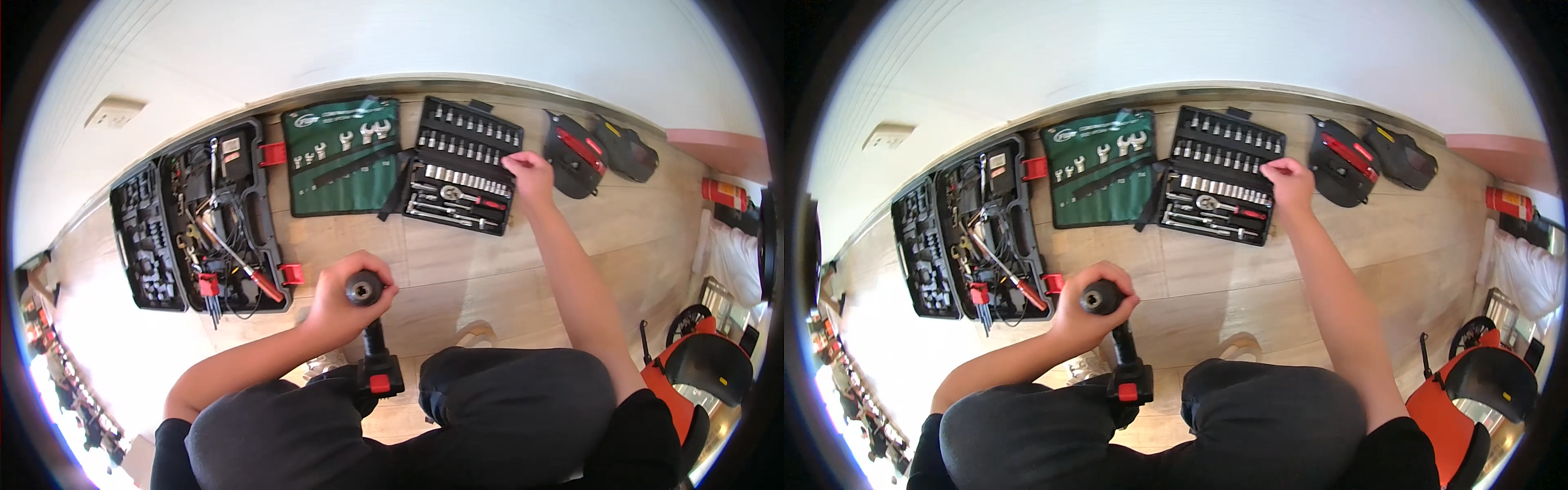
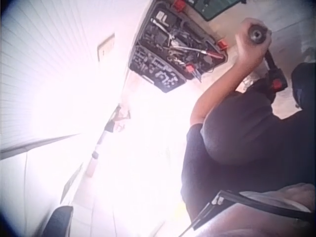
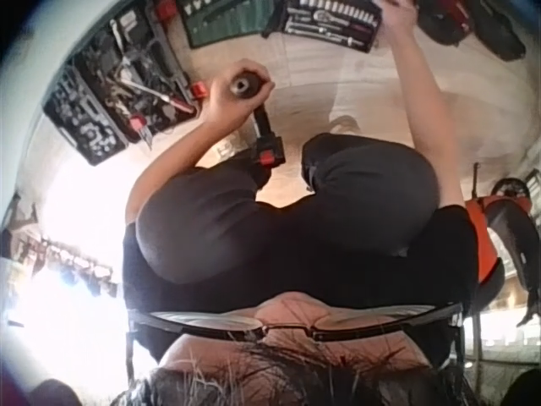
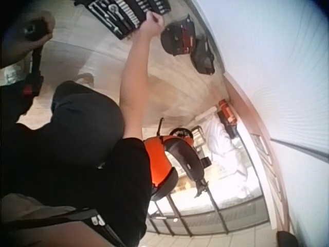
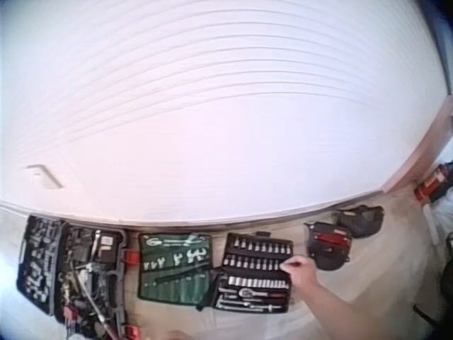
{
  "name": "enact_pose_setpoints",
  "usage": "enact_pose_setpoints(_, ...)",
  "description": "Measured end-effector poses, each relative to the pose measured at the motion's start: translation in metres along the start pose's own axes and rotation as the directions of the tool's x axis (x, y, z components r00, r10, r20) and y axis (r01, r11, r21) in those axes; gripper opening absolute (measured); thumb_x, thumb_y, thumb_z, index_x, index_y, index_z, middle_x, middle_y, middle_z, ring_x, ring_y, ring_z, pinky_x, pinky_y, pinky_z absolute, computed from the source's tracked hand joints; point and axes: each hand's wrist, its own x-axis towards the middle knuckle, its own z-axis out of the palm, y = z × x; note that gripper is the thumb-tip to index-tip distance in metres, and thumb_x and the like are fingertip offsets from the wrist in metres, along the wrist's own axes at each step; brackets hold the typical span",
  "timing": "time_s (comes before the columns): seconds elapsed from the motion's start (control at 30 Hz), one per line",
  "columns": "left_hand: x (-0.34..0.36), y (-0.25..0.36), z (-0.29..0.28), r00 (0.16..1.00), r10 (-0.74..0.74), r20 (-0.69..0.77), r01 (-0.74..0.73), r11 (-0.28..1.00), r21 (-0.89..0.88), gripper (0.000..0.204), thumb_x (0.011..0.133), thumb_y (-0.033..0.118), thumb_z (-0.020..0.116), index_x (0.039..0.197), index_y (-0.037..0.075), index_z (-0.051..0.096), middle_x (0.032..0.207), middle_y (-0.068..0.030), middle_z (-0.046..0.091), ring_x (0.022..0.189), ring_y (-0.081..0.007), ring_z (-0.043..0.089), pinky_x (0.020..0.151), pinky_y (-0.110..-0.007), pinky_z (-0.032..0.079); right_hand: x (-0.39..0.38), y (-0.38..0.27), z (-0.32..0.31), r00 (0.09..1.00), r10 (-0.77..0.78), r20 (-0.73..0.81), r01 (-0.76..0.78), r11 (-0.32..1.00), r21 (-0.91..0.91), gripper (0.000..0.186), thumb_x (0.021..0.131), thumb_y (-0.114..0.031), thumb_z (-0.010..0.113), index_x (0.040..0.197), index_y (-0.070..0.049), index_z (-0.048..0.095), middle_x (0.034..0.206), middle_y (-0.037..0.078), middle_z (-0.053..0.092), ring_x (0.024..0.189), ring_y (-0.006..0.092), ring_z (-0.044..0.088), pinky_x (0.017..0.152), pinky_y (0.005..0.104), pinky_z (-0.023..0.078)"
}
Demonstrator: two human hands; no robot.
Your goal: Preparing a power drill and socket for vehicle maintenance.
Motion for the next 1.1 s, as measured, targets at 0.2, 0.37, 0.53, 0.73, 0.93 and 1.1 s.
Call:
enact_pose_setpoints(0.2,0.003,-0.007,0.007,0.999,0.042,0.014,-0.041,0.998,-0.046,0.018,0.082,-0.005,0.079,0.091,0.004,0.066,0.094,-0.0049,0.068,0.087,-0.0146,0.066,0.080,-0.030,0.053,-0.017,-0.047,-0.014,0.903,-0.427,0.044,0.430,0.900,-0.075,0.011,0.090,-0.008,0.079,0.096,-0.002,0.072,0.101,0.006,0.073,0.088,0.0144,0.068,0.073,0.0285,0.055)
enact_pose_setpoints(0.37,-0.003,-0.006,-0.004,0.998,0.062,-0.011,-0.062,0.998,-0.012,0.019,0.083,-0.006,0.078,0.093,0.004,0.066,0.094,-0.0052,0.068,0.088,-0.0154,0.067,0.080,-0.030,0.053,-0.120,-0.181,0.030,0.625,-0.233,0.745,0.053,0.965,0.258,0.006,0.099,-0.002,0.068,0.103,-0.005,0.064,0.103,0.010,0.074,0.082,0.0153,0.073,0.066,0.0253,0.056)
enact_pose_setpoints(0.53,0.001,0.002,-0.002,0.989,0.141,-0.033,-0.137,0.984,0.113,0.026,0.081,0.004,0.084,0.099,0.005,0.066,0.092,-0.0094,0.070,0.084,-0.0215,0.070,0.074,-0.034,0.056,-0.167,-0.211,0.044,0.314,-0.624,0.716,0.459,0.760,0.461,0.027,0.079,0.012,0.080,0.101,-0.003,0.074,0.102,0.011,0.073,0.084,0.0196,0.077,0.071,0.0289,0.064)
enact_pose_setpoints(0.73,-0.001,0.000,-0.006,0.985,0.172,-0.023,-0.170,0.983,0.073,0.038,0.076,0.008,0.091,0.104,0.005,0.066,0.096,-0.0105,0.070,0.084,-0.0235,0.070,0.075,-0.035,0.056,-0.179,-0.206,0.048,0.344,-0.619,0.706,0.447,0.769,0.457,0.030,0.075,0.012,0.082,0.101,-0.002,0.075,0.103,0.013,0.074,0.084,0.0216,0.076,0.074,0.0307,0.065)
enact_pose_setpoints(0.93,-0.003,0.003,-0.006,0.985,0.169,-0.014,-0.168,0.984,0.057,0.039,0.075,0.007,0.090,0.105,0.005,0.066,0.097,-0.0111,0.070,0.084,-0.0248,0.071,0.075,-0.035,0.056,-0.184,-0.204,0.047,0.394,-0.590,0.704,0.435,0.795,0.423,0.027,0.074,0.007,0.086,0.098,-0.002,0.077,0.100,0.012,0.076,0.085,0.0227,0.076,0.073,0.0315,0.063)
enact_pose_setpoints(1.1,-0.002,0.000,-0.004,0.977,0.213,-0.009,-0.212,0.976,0.055,0.039,0.075,0.007,0.090,0.105,0.004,0.066,0.097,-0.0115,0.070,0.084,-0.0247,0.071,0.075,-0.035,0.056,-0.186,-0.205,0.046,0.402,-0.598,0.693,0.471,0.784,0.404,0.029,0.071,0.002,0.090,0.097,-0.002,0.077,0.097,0.011,0.077,0.085,0.0227,0.076,0.073,0.0313,0.062)
